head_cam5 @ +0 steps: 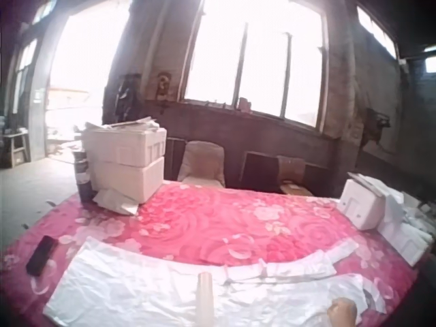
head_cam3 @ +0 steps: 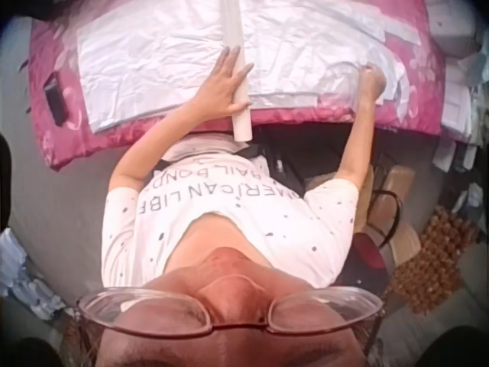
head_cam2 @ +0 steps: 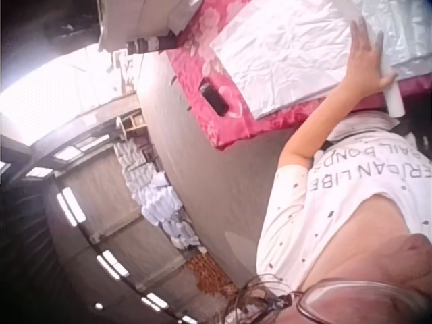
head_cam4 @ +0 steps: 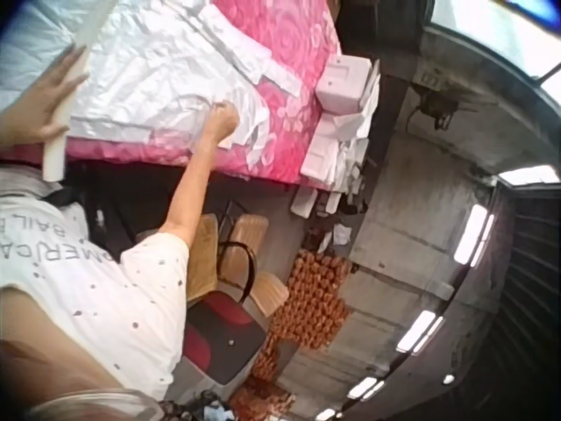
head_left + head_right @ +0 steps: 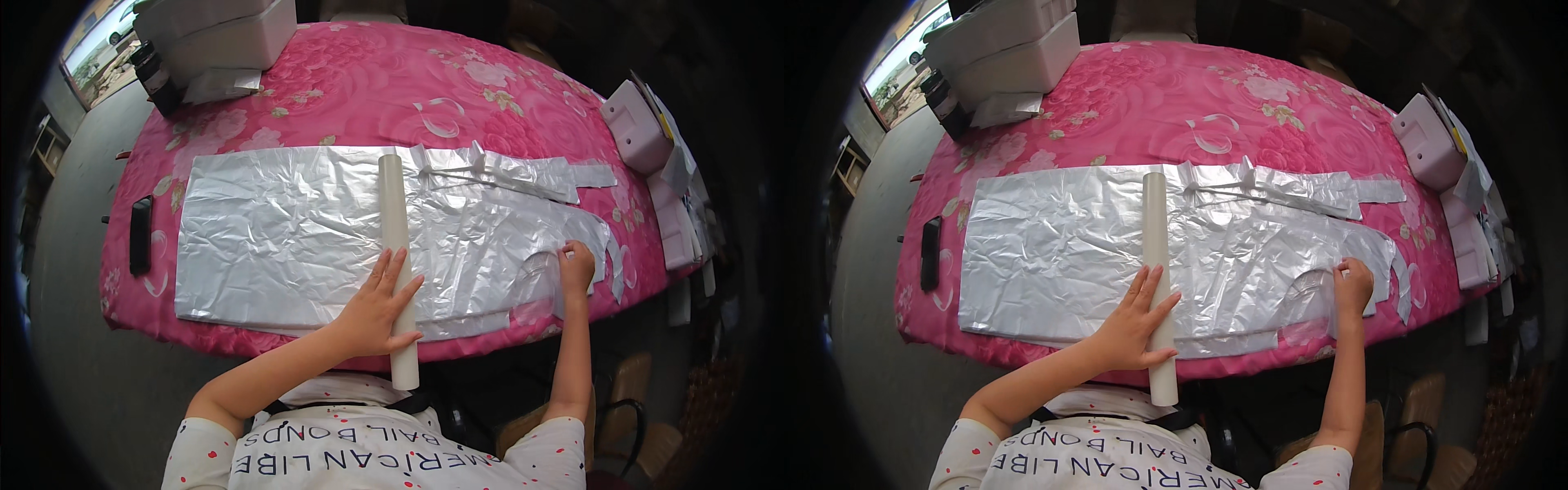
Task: The person repeatedly unrolls a roll of plastic wrap onto a silver sheet on a table, tears off a strip by hand, and places the strip on a stack of white packages. The person continues this cycle throughout the clip.
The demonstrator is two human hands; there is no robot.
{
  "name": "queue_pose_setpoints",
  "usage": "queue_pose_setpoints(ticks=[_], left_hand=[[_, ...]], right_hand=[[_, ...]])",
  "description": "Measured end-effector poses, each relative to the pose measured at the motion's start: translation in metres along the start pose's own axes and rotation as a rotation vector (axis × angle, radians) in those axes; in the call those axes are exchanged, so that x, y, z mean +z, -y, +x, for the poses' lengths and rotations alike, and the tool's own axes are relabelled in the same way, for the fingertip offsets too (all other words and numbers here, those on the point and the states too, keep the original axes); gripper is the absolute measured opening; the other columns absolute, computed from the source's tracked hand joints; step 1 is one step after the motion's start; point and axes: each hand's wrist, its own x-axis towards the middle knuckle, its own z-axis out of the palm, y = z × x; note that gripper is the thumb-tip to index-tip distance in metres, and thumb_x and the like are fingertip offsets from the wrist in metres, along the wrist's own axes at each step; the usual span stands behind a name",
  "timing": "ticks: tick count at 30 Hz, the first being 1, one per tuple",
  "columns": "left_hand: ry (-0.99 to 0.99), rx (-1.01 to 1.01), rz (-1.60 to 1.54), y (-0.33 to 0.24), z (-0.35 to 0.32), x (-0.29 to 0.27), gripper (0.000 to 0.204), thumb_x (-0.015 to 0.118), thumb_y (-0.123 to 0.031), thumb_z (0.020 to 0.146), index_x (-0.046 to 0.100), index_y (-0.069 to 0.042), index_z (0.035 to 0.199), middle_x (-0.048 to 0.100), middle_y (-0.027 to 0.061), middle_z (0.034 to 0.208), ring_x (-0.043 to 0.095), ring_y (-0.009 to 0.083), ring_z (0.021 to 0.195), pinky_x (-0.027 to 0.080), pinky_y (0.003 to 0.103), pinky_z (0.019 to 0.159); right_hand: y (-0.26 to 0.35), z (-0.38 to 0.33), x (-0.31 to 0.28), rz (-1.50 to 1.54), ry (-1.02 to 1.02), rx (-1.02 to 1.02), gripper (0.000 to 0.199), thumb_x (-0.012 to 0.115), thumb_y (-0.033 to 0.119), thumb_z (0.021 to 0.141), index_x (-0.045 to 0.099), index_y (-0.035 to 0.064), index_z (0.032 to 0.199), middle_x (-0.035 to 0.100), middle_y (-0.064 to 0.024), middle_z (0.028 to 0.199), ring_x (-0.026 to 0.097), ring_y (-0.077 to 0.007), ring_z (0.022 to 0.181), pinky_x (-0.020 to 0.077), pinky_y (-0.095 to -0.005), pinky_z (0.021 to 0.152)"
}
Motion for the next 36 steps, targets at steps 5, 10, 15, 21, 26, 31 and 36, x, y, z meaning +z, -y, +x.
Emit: queue_pose_setpoints(ticks=[5, 10, 15, 21, 26, 31, 36], left_hand=[[-0.136, -0.107, -0.579, -0.017, 0.005, -0.011, 0.063, 0.064, -0.023, 0.081, 0.035, -0.002, 0.134, 0.03, 0.0204, 0.14, 0.033, 0.0324, 0.127, 0.032, 0.042, 0.103], [0.012, -0.688, -1.367, -0.002, 0.002, -0.037, 0.034, 0.06, -0.014, 0.087, 0.052, 0.003, 0.115, 0.059, 0.0133, 0.107, 0.06, 0.0174, 0.092, 0.049, 0.028, 0.08], [-0.043, -0.93, -1.152, 0.073, -0.06, -0.094, 0.019, 0.058, -0.01, 0.085, 0.06, 0.003, 0.098, 0.066, 0.0121, 0.088, 0.064, 0.0156, 0.077, 0.051, 0.026, 0.07], [-0.02, -1.089, -0.85, 0.132, -0.138, -0.169, 0.015, 0.055, -0.005, 0.081, 0.062, 0.003, 0.091, 0.066, 0.0112, 0.085, 0.064, 0.0153, 0.075, 0.05, 0.026, 0.068], [0.136, -1.118, -0.487, 0.149, -0.137, -0.191, 0.01, 0.054, -0.002, 0.077, 0.062, 0.002, 0.082, 0.067, 0.01, 0.085, 0.063, 0.0159, 0.075, 0.048, 0.027, 0.065], [0.138, -0.621, 0.871, 0.103, -0.094, -0.188, 0.025, 0.058, 0.0, 0.069, 0.06, 0.002, 0.094, 0.057, 0.0169, 0.111, 0.052, 0.0315, 0.107, 0.043, 0.037, 0.088], [-0.11, -0.113, 0.044, 0.033, -0.018, -0.09, 0.04, 0.057, -0.005, 0.079, 0.05, 0.004, 0.117, 0.049, 0.0183, 0.125, 0.046, 0.0342, 0.116, 0.039, 0.039, 0.097]], right_hand=[[0.166, -0.038, -0.035, 0.659, 0.255, -0.146, 0.018, 0.069, 0.0, 0.067, 0.052, 0.0019, 0.071, 0.054, -0.0063, 0.07, 0.053, -0.0168, 0.06, 0.0424, -0.0263, 0.056], [0.252, -0.085, -0.045, 0.797, 0.562, -0.507, 0.02, 0.07, 0.009, 0.071, 0.058, 0.0042, 0.088, 0.062, -0.008, 0.087, 0.06, -0.0246, 0.074, 0.0481, -0.0333, 0.065], [0.255, -0.111, -0.051, 0.852, 0.558, -0.522, 0.023, 0.071, 0.015, 0.073, 0.058, 0.0049, 0.09, 0.061, -0.0086, 0.095, 0.058, -0.0263, 0.082, 0.047, -0.0353, 0.066], [0.235, -0.137, -0.059, 0.311, 0.5, -0.305, 0.04, 0.071, 0.039, 0.072, 0.059, 0.0059, 0.091, 0.062, -0.0104, 0.087, 0.061, -0.0278, 0.075, 0.0484, -0.0353, 0.063], [0.23, -0.147, -0.045, 0.41, 1.069, 0.022, 0.047, 0.062, 0.047, 0.076, 0.062, 0.0019, 0.09, 0.063, -0.0162, 0.073, 0.062, -0.0335, 0.069, 0.0493, -0.0384, 0.064], [0.226, -0.142, -0.049, 0.459, 1.101, 0.102, 0.045, 0.061, 0.042, 0.077, 0.063, -0.0005, 0.089, 0.064, -0.0201, 0.076, 0.063, -0.035, 0.072, 0.0496, -0.0384, 0.066], [0.228, -0.137, -0.051, 0.479, 1.154, 0.133, 0.044, 0.061, 0.042, 0.077, 0.063, -0.0002, 0.091, 0.064, -0.019, 0.076, 0.063, -0.0339, 0.071, 0.0494, -0.0377, 0.066]])
